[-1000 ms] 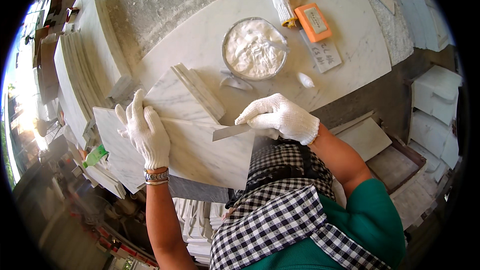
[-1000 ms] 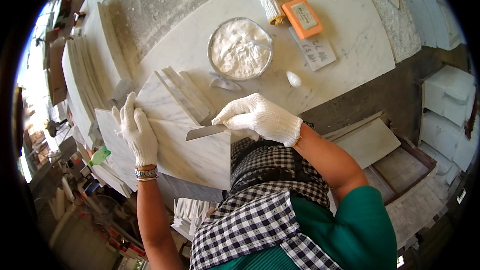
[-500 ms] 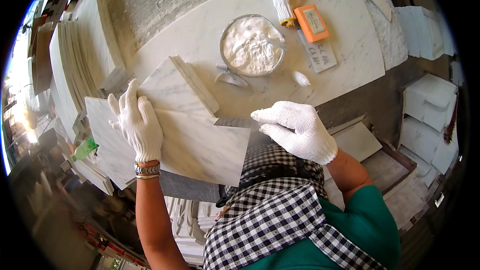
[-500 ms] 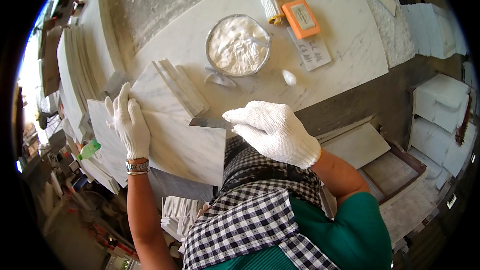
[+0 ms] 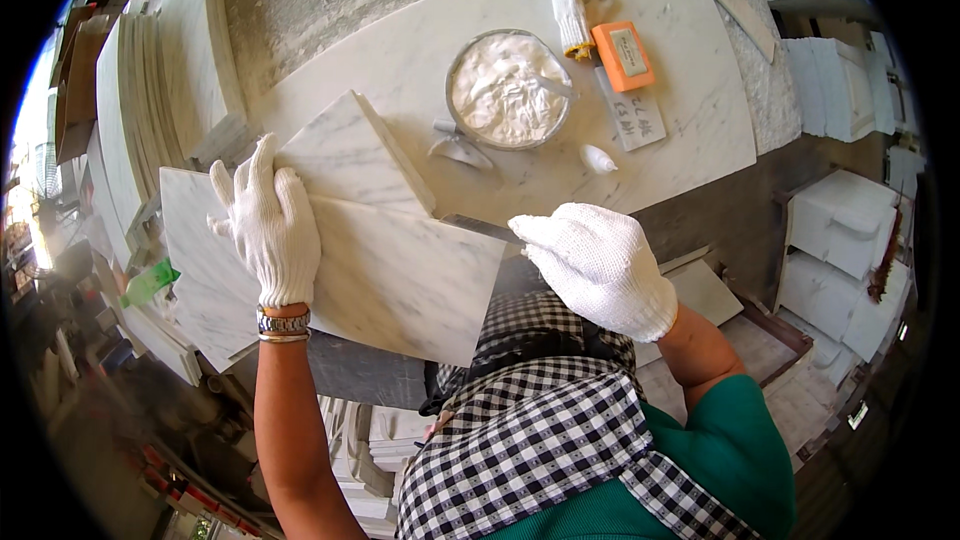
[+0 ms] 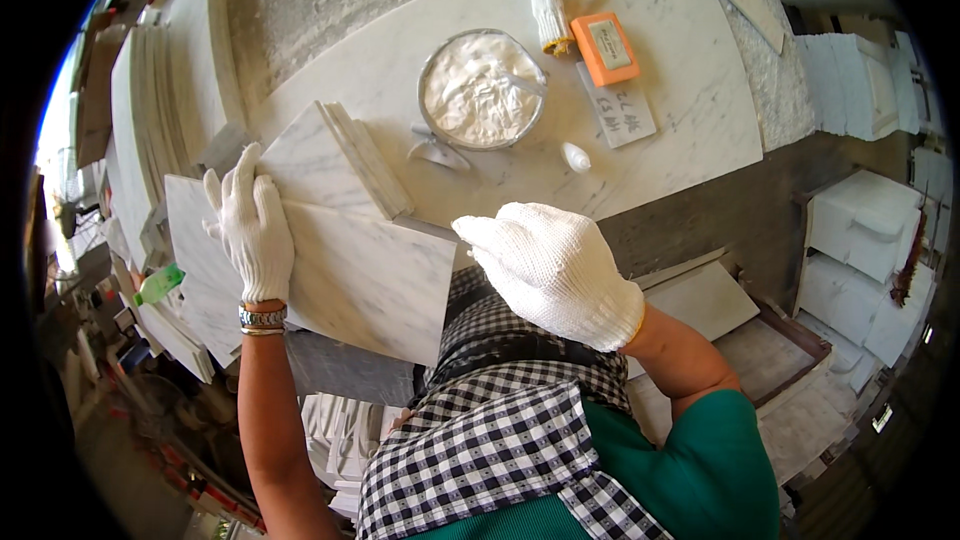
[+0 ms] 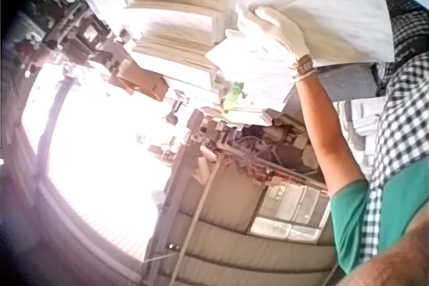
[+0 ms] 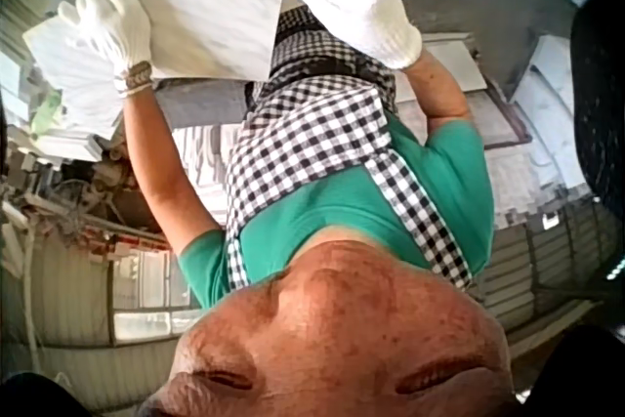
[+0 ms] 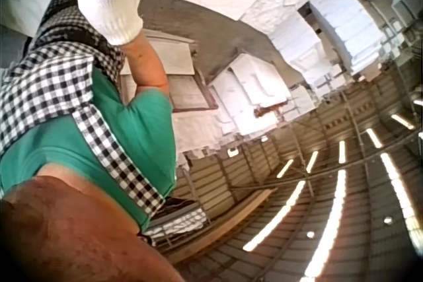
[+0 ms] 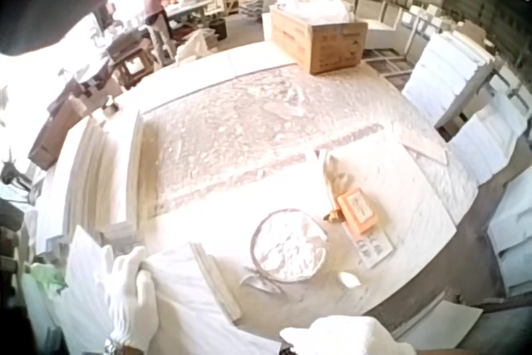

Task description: The person applies a white paste to the edges of a marble tile using a metal scraper, then smooths the edges with an orange block. The person repeats this process on multiple tiles, handling them one at a time.

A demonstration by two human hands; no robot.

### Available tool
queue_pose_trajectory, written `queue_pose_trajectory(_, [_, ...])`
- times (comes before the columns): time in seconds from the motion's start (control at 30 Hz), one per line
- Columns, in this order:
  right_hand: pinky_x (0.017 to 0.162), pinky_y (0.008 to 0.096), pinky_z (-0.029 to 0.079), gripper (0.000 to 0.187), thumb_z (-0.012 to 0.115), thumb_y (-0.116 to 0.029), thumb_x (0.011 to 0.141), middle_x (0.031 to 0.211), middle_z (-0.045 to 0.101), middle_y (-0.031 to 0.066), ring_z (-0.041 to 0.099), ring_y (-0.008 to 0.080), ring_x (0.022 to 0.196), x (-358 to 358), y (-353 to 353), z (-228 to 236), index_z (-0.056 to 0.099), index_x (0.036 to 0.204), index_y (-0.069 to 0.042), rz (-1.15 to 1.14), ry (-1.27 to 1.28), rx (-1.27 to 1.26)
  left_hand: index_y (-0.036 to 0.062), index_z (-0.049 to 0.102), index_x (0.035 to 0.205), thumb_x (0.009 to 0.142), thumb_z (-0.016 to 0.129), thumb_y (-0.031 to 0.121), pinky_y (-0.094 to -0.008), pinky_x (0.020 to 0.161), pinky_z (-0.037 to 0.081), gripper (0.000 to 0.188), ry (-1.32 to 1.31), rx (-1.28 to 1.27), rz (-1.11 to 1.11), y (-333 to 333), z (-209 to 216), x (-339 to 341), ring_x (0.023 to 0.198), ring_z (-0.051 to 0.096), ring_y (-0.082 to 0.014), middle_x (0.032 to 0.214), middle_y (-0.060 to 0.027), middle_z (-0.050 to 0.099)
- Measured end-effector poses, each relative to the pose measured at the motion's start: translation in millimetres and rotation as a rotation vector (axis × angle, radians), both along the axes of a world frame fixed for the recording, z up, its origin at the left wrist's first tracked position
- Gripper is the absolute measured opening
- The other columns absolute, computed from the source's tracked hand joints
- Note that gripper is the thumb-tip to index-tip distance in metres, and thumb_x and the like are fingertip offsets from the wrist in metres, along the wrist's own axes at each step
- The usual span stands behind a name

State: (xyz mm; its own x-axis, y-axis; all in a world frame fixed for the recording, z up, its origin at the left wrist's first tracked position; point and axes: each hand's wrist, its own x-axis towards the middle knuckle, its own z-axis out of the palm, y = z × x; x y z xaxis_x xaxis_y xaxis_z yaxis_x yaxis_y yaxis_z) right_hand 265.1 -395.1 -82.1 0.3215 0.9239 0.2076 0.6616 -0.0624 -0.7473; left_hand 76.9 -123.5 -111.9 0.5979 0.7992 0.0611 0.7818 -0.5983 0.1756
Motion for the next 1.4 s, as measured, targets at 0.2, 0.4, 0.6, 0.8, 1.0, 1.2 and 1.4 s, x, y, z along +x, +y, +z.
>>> queue_pose_trajectory(0.2, [0.067, 0.039, 0.056, 0.032, 0.075, 0.0, 0.08, 0.09, 0.069, 0.0117, 0.067, 0.0292, 0.076, -1, 0, 0, 0.071, 0.113, 0.001, 0.028, -0.09, 0.001, 0.017, 0.062, 0.139, 0.1, 0.049, 0.024, -0.0798, 0.113, 0.01, 0.041, 0.005, 0.015, 0.008, 0, -1, 0, 0.152, 0.03, -0.0421, 0.137, -0.0052, 0.062])
queue_pose_trajectory(0.4, [0.068, 0.0379, 0.056, 0.037, 0.072, -0.003, 0.079, 0.087, 0.066, 0.0103, 0.066, 0.0279, 0.077, 1, 0, -3, 0.07, 0.115, -0.001, 0.071, -0.159, -0.018, 0.0171, 0.062, 0.138, 0.1, 0.049, 0.025, -0.0802, 0.113, 0.009, 0.041, 0.003, 0.02, 0.011, 0, -2, 0, 0.151, 0.031, -0.0429, 0.14, -0.0049, 0.061])
queue_pose_trajectory(0.6, [0.072, 0.0379, 0.056, 0.033, 0.073, 0.001, 0.08, 0.095, 0.071, 0.012, 0.068, 0.0286, 0.081, 4, 3, 7, 0.07, 0.113, 0.003, 0.12, -0.148, -0.109, 0.0173, 0.062, 0.138, 0.101, 0.049, 0.025, -0.08, 0.114, 0.008, 0.04, -0.006, 0.008, 0.012, 0, -2, 0, 0.151, 0.031, -0.0433, 0.14, -0.0051, 0.061])
queue_pose_trajectory(0.8, [0.07, 0.0383, 0.055, 0.033, 0.073, 0.001, 0.08, 0.091, 0.069, 0.0122, 0.067, 0.0285, 0.078, 4, 10, 2, 0.07, 0.114, 0.002, 0.129, -0.128, -0.099, 0.0163, 0.062, 0.138, 0.101, 0.049, 0.025, -0.0796, 0.114, 0.008, 0.04, -0.006, 0.014, 0.011, 1, -4, 0, 0.151, 0.03, -0.0432, 0.14, -0.0061, 0.061])
queue_pose_trajectory(1.0, [0.068, 0.0397, 0.055, 0.028, 0.074, 0.0, 0.082, 0.087, 0.068, 0.0124, 0.067, 0.0299, 0.075, 2, 8, -17, 0.071, 0.11, 0.001, 0.088, -0.071, -0.055, 0.0173, 0.062, 0.14, 0.101, 0.049, 0.024, -0.0792, 0.114, 0.005, 0.041, -0.013, -0.017, 0.013, 1, -3, 0, 0.153, 0.028, -0.0428, 0.14, -0.0059, 0.061])
queue_pose_trajectory(1.2, [0.069, 0.0366, 0.056, 0.019, 0.073, 0.001, 0.087, 0.094, 0.073, 0.0144, 0.07, 0.025, 0.078, 0, -14, -31, 0.071, 0.106, 0.002, -0.211, 0.087, -0.011, 0.0168, 0.062, 0.139, 0.102, 0.048, 0.023, -0.0778, 0.115, 0.003, 0.04, -0.034, -0.037, 0.021, -1, -2, 0, 0.154, 0.026, -0.0415, 0.139, -0.0053, 0.061])
queue_pose_trajectory(1.4, [0.065, 0.0264, 0.059, 0.011, 0.064, -0.011, 0.101, 0.108, 0.074, 0.0096, 0.072, 0.0147, 0.09, -23, -17, -40, 0.067, 0.105, -0.001, -0.47, 1.445, -0.131, 0.017, 0.06, 0.141, 0.102, 0.047, 0.022, -0.0777, 0.115, 0.003, 0.041, -0.027, -0.052, -0.002, 2, -3, -1, 0.154, 0.026, -0.0403, 0.136, -0.0052, 0.062])
